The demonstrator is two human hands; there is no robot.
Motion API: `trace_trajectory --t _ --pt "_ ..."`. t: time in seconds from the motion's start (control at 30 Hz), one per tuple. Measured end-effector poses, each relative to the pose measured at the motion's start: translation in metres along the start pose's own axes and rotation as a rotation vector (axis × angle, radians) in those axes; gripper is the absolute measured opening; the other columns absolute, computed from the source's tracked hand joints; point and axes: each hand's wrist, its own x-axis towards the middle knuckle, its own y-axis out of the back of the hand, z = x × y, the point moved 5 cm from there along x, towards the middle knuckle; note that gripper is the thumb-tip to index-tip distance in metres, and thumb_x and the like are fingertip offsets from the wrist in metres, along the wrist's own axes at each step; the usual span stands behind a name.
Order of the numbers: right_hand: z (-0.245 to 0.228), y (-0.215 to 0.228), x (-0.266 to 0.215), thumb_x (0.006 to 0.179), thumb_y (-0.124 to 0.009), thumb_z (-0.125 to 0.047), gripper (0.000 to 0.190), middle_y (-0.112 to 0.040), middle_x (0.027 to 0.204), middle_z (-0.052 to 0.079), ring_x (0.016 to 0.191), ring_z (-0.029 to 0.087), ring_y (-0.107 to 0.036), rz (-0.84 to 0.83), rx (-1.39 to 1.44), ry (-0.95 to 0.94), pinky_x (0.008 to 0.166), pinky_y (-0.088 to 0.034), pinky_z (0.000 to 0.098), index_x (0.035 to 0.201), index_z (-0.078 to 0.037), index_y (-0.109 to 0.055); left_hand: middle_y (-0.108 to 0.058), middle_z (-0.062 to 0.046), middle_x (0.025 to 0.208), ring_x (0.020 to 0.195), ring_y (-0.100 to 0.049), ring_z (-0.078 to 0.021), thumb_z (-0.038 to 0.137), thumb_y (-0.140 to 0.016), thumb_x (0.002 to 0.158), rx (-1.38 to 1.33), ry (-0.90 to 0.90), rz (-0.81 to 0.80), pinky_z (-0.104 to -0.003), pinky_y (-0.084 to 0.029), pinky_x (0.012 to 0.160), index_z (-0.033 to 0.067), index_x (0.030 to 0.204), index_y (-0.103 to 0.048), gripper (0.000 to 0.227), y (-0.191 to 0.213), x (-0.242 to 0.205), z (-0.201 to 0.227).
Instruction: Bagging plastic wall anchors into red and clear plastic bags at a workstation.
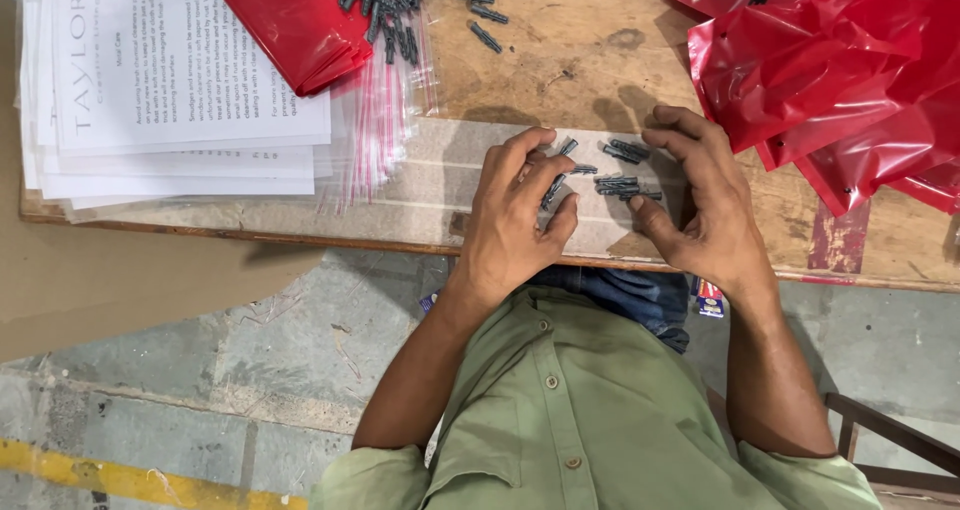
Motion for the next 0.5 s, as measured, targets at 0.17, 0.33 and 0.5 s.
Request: trace_trajectory --t 0.17,0.33,0.5 --pt "0.004 0.0 -0.001 0.079 -0.076 0.004 0.062 -0.051 0.151 0.022 0.143 0.037 -0.053 0.008 0.029 -0.013 0.116 -0.046 0.0424 0.137 0.001 -0.056 -0.053 -0.012 0.139 0.119 -0.057 -0.0314 0.005 -0.081 0.083 -0.001 0.008 -0.001 -0.04 -0.054 0.101 0.0027 0.117 -0.067 0.036 -0.001 -0.001 -0.001" --pt "0.021 -0.003 -0.009 0.081 -0.062 0.014 0.063 -0.045 0.155 0.02 0.149 0.029 -0.05 0.034 0.296 -0.074 0.126 -0.042 0.0385 0.141 0.004 -0.05 -0.052 -0.013 0.139 0.121 -0.057 -0.0319 0.005 -0.08 0.084 -0.006 0.014 -0.007 -0.041 -0.054 0.103 0.0027 0.12 -0.065 0.039 -0.001 -0.001 -0.001" --pt "0.024 -0.003 -0.01 0.082 -0.051 0.021 0.063 -0.043 0.157 0.016 0.153 0.025 -0.046 0.068 0.515 -0.109 0.134 -0.035 0.0379 0.143 0.005 -0.049 -0.052 -0.013 0.139 0.123 -0.056 -0.0339 0.004 -0.079 0.083 -0.002 0.025 -0.012 -0.043 -0.053 0.104 0.0028 0.127 -0.062 0.046 0.002 0.002 0.003"
